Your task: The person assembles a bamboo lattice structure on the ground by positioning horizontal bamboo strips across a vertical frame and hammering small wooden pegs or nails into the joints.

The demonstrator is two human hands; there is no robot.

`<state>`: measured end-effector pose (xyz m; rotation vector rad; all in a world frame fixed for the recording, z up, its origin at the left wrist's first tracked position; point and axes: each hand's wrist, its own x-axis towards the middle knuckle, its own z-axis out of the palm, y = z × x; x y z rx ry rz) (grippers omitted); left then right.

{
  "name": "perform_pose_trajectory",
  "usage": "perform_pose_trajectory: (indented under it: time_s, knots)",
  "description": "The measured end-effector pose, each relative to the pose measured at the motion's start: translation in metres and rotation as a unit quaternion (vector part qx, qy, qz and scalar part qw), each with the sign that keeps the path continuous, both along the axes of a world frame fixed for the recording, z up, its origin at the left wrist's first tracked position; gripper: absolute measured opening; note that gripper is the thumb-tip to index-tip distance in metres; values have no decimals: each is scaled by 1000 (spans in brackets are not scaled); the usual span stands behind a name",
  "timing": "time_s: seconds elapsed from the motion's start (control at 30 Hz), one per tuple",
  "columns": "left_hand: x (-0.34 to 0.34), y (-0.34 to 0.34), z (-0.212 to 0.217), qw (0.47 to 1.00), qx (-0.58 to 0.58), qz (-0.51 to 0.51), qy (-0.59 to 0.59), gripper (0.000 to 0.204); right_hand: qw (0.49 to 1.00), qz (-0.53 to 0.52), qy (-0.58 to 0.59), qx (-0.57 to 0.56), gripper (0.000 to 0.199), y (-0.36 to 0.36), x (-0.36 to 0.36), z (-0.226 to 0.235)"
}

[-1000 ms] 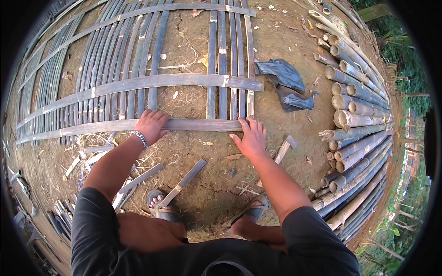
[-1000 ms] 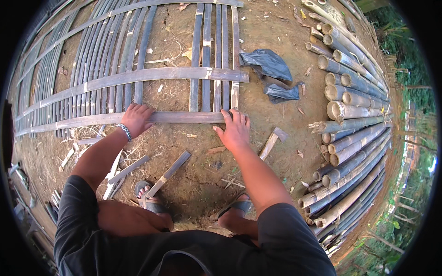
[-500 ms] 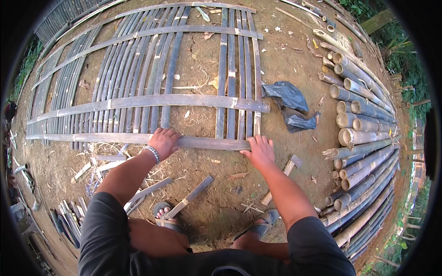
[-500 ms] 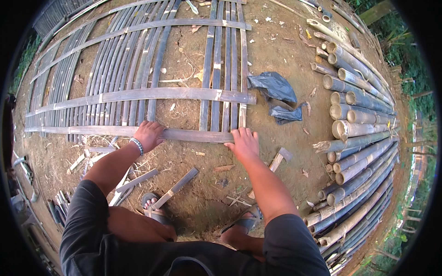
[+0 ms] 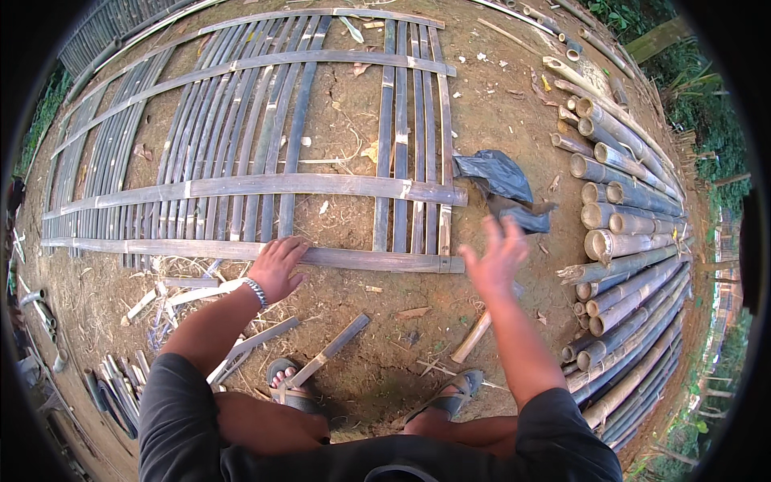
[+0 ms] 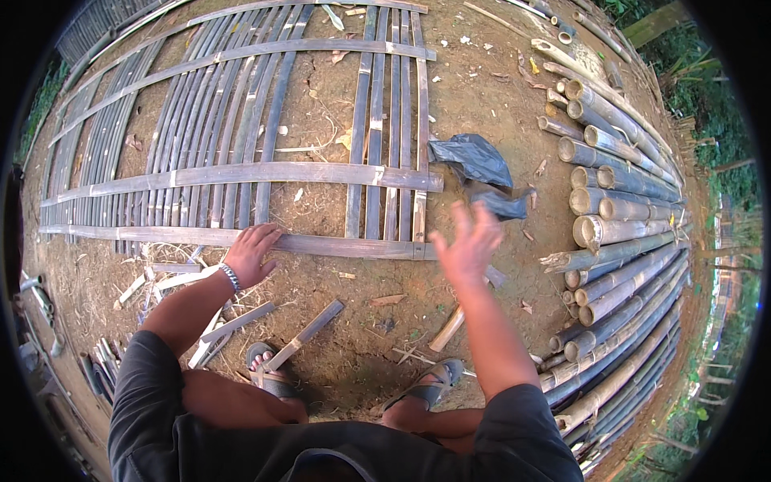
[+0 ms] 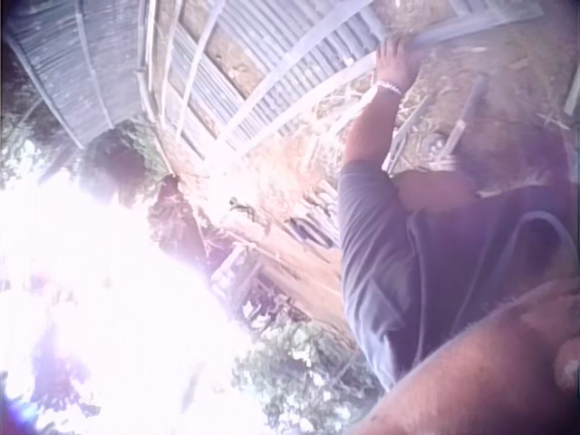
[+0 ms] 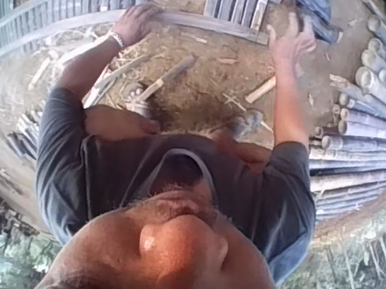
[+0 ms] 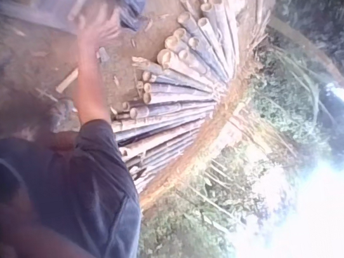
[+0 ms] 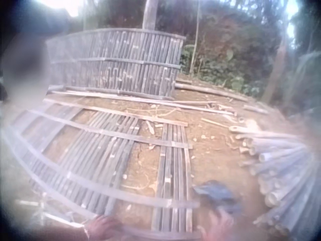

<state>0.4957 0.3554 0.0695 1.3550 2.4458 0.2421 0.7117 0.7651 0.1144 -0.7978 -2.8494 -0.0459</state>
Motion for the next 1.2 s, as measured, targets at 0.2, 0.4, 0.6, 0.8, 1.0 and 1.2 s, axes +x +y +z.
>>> perform_pose_trajectory:
  time_s: [0.2, 0.4, 0.6, 0.8, 1.0, 1.2]
  knots:
    - [7, -31, 5, 999, 0, 50, -18, 67, 975, -199, -102, 16, 108, 92, -31, 39]
    - [8, -57, -5, 990, 45, 127, -40, 58, 976, -157, -94, -114, 47, 210, 2, -9]
    - [1, -98, 9, 986, 75, 150, -13, 51, 951, -11, -182, -249, 29, 115, 58, 65]
    - [-7, -89, 14, 991, 62, 121, 6, 51, 812, 42, -405, -418, 31, -13, 114, 128]
    - [-8, -11, 28, 994, -106, -21, -30, 64, 651, 229, -467, -553, 40, -98, 164, 46]
    - [-28, 10, 18, 986, -131, -96, 28, 70, 850, 245, -258, -388, 45, -133, 26, 48]
